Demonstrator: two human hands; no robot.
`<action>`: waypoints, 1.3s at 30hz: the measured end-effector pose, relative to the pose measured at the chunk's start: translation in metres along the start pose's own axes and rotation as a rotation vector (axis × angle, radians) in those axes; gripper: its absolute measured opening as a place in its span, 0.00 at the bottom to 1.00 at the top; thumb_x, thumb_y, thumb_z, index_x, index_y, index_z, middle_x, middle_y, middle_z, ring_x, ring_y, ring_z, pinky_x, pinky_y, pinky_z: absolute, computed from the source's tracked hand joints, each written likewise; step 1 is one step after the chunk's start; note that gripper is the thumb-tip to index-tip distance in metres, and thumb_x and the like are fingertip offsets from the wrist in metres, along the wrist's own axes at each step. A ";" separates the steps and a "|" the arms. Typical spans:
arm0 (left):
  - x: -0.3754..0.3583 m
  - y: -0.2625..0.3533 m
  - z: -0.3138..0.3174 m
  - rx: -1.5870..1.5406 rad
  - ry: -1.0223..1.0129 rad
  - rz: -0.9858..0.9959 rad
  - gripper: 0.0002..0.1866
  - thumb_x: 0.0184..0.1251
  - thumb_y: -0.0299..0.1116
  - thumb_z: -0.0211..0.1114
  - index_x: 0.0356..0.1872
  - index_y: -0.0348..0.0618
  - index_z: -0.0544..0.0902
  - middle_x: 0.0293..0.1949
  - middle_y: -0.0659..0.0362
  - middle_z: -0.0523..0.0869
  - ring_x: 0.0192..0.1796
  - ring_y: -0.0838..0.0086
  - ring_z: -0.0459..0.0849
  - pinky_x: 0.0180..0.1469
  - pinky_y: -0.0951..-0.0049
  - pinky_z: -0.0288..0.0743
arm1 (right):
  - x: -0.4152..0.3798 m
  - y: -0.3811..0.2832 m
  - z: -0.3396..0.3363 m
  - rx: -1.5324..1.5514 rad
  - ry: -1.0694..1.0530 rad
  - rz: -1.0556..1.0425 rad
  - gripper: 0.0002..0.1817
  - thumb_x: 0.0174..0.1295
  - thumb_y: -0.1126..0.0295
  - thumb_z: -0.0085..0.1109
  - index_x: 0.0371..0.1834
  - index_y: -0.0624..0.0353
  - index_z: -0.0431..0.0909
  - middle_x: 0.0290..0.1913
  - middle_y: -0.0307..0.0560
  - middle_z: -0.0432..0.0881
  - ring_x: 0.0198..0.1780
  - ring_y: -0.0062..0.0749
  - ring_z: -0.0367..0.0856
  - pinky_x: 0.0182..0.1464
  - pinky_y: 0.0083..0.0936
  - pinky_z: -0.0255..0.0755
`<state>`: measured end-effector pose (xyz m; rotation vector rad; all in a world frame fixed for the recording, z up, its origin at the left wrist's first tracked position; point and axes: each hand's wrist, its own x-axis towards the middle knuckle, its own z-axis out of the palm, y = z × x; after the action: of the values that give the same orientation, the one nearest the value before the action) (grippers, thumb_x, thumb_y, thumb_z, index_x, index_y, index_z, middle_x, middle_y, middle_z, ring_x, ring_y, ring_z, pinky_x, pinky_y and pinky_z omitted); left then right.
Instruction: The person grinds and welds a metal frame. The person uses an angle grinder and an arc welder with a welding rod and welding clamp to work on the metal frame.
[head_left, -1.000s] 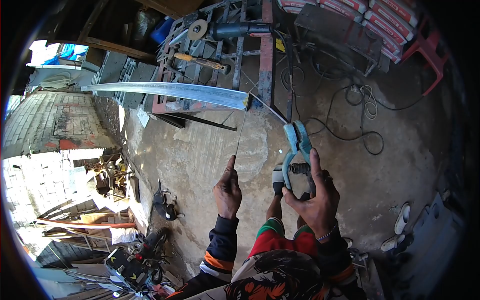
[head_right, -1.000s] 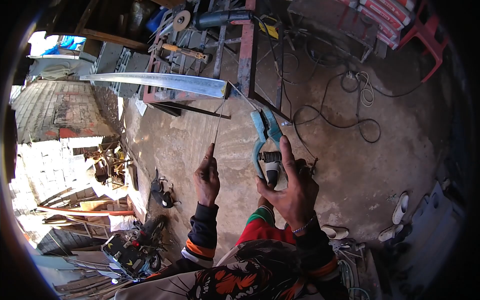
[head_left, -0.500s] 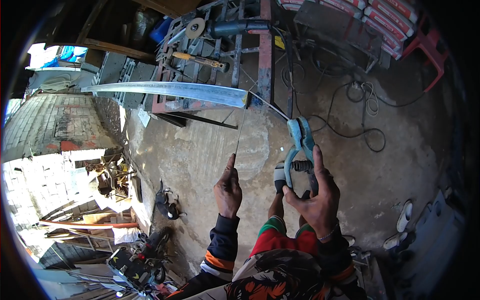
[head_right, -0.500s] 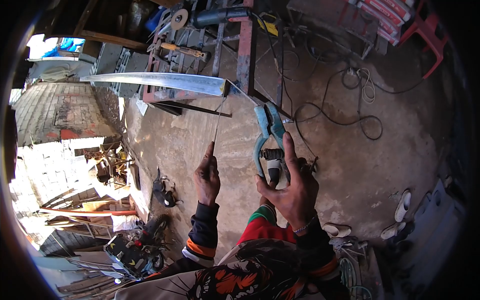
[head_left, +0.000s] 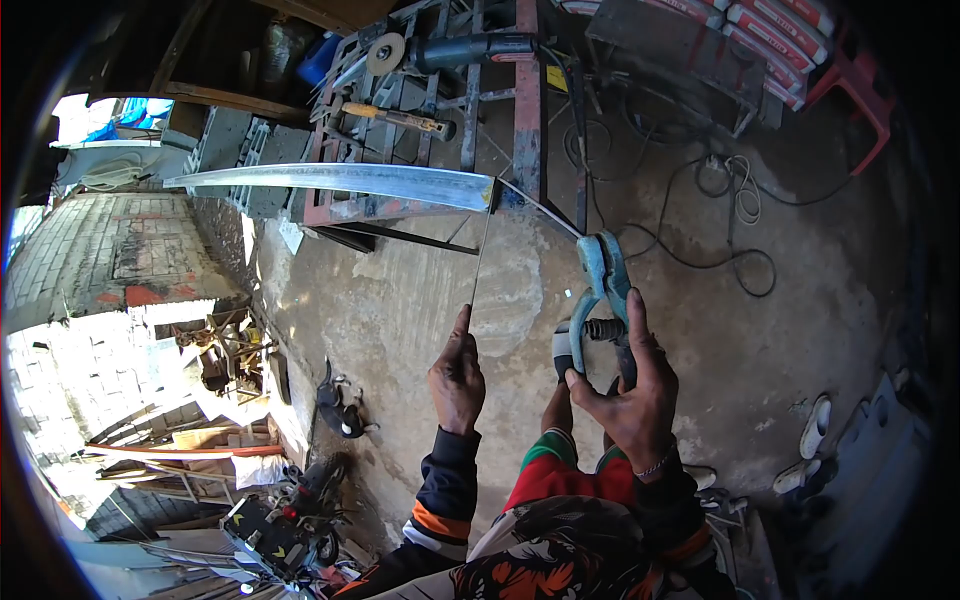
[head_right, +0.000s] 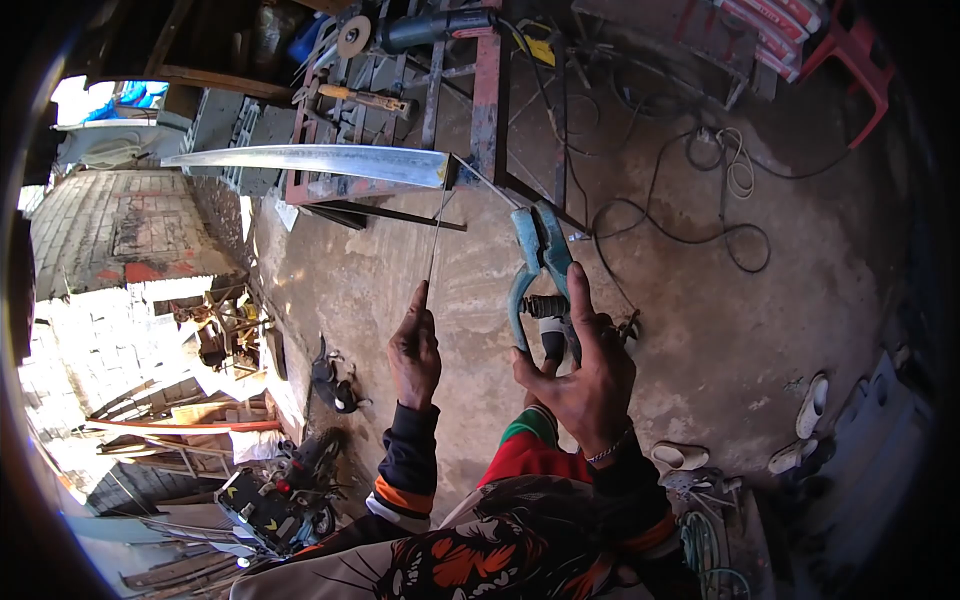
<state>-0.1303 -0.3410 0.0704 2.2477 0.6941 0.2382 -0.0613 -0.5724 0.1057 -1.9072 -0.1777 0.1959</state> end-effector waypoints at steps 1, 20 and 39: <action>0.001 0.000 0.000 0.000 -0.001 0.001 0.24 0.78 0.21 0.55 0.72 0.49 0.78 0.33 0.70 0.70 0.32 0.86 0.66 0.35 0.83 0.68 | 0.000 0.000 0.000 0.013 0.006 0.006 0.55 0.46 0.70 0.80 0.81 0.62 0.60 0.54 0.61 0.85 0.53 0.44 0.86 0.55 0.37 0.81; 0.000 -0.006 0.001 -0.001 0.010 0.043 0.23 0.78 0.21 0.55 0.71 0.47 0.78 0.41 0.56 0.89 0.36 0.87 0.70 0.38 0.82 0.71 | 0.000 0.003 0.001 0.058 0.007 -0.017 0.56 0.47 0.70 0.80 0.82 0.62 0.58 0.57 0.64 0.83 0.56 0.47 0.86 0.57 0.38 0.81; -0.001 -0.004 0.000 0.031 0.001 0.011 0.23 0.78 0.21 0.55 0.71 0.46 0.78 0.45 0.54 0.90 0.38 0.87 0.72 0.42 0.81 0.73 | 0.001 -0.001 -0.002 0.069 0.000 -0.018 0.56 0.46 0.70 0.79 0.82 0.61 0.59 0.58 0.64 0.83 0.57 0.47 0.86 0.58 0.39 0.81</action>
<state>-0.1329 -0.3392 0.0673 2.2814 0.6905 0.2348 -0.0598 -0.5734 0.1075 -1.8367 -0.1857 0.1883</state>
